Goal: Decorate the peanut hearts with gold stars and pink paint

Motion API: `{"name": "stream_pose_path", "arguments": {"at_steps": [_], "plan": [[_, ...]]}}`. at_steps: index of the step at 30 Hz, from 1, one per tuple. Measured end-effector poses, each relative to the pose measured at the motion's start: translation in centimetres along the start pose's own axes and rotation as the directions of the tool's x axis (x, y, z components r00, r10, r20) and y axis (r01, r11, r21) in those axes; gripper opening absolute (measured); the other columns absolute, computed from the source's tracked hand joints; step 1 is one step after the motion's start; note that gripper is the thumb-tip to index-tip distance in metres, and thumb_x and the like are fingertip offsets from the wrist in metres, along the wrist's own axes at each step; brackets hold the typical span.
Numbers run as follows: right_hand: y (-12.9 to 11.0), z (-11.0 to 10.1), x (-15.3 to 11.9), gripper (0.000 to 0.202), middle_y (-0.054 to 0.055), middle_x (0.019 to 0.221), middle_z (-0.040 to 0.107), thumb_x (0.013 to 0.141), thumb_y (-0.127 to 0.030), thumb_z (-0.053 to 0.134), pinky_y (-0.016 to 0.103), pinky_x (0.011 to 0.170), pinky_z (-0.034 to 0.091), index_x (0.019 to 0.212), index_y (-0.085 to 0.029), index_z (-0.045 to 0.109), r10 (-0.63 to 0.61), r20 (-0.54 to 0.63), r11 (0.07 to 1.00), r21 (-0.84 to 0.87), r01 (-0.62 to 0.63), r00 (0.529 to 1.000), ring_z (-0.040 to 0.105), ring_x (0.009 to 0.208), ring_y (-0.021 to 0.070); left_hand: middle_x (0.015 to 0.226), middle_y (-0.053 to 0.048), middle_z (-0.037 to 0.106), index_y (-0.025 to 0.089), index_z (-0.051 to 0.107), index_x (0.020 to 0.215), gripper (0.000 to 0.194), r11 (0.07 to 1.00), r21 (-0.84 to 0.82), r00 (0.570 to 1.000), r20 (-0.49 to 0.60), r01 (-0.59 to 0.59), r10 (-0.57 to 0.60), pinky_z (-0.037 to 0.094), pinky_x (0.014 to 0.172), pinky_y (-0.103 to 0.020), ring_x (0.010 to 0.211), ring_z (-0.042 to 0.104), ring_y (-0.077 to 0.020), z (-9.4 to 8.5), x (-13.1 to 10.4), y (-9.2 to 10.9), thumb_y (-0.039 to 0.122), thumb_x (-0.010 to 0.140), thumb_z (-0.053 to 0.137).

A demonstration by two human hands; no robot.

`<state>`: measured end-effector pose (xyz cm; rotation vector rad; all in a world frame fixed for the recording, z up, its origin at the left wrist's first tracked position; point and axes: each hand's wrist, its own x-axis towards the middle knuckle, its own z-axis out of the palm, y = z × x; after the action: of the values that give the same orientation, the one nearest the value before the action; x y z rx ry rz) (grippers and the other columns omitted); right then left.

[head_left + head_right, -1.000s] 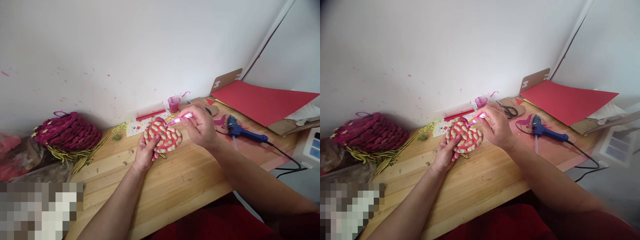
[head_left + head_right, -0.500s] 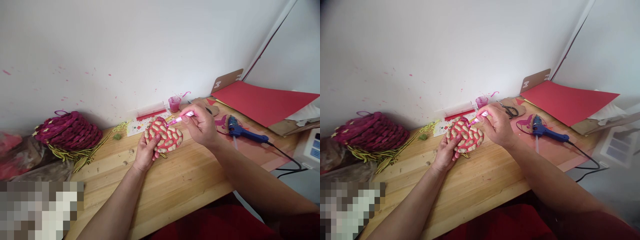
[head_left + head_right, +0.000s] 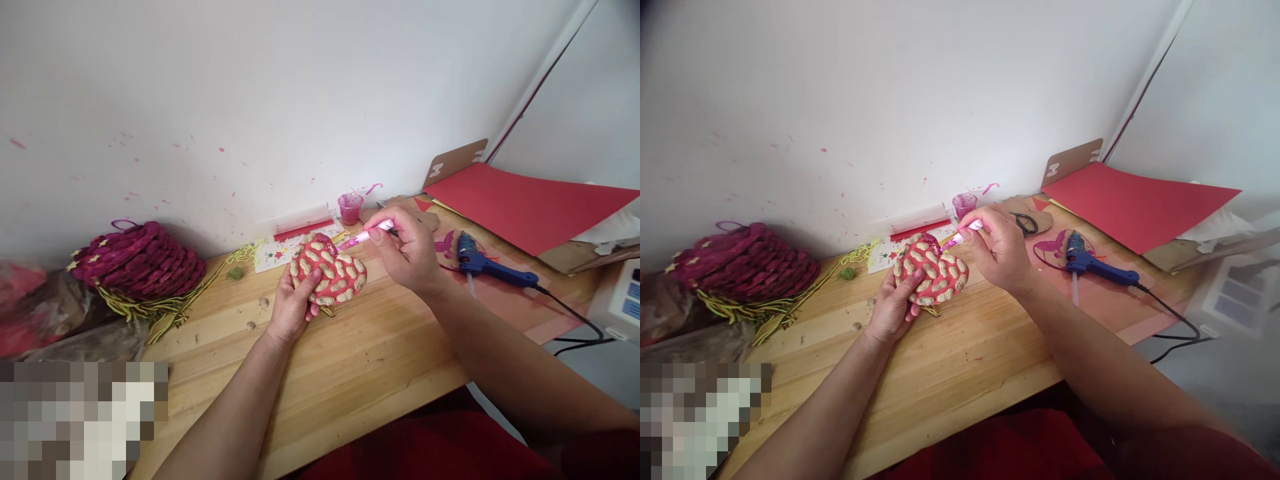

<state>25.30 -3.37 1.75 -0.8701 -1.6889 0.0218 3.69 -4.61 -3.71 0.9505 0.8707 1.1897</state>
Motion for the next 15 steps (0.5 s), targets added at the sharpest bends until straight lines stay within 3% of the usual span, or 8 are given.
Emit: {"name": "stream_pose_path", "arguments": {"at_steps": [15], "plan": [[0.06,0.2,-0.11,0.01,0.004,0.086,0.071,0.1,-0.029,0.061,0.045,0.08,0.051,0.093,-0.025,0.067,-0.018,0.004,1.0,-0.002,0.018,1.0,0.064,0.086,0.0238,0.051,0.01,0.059,0.023,0.051,0.097,0.047,1.0,0.007,1.0,-0.003,0.003,-0.003,0.026,0.025,-0.011,0.028,0.043,-0.0063,0.01,-0.02,-0.04,0.045,0.077,0.087]]}}
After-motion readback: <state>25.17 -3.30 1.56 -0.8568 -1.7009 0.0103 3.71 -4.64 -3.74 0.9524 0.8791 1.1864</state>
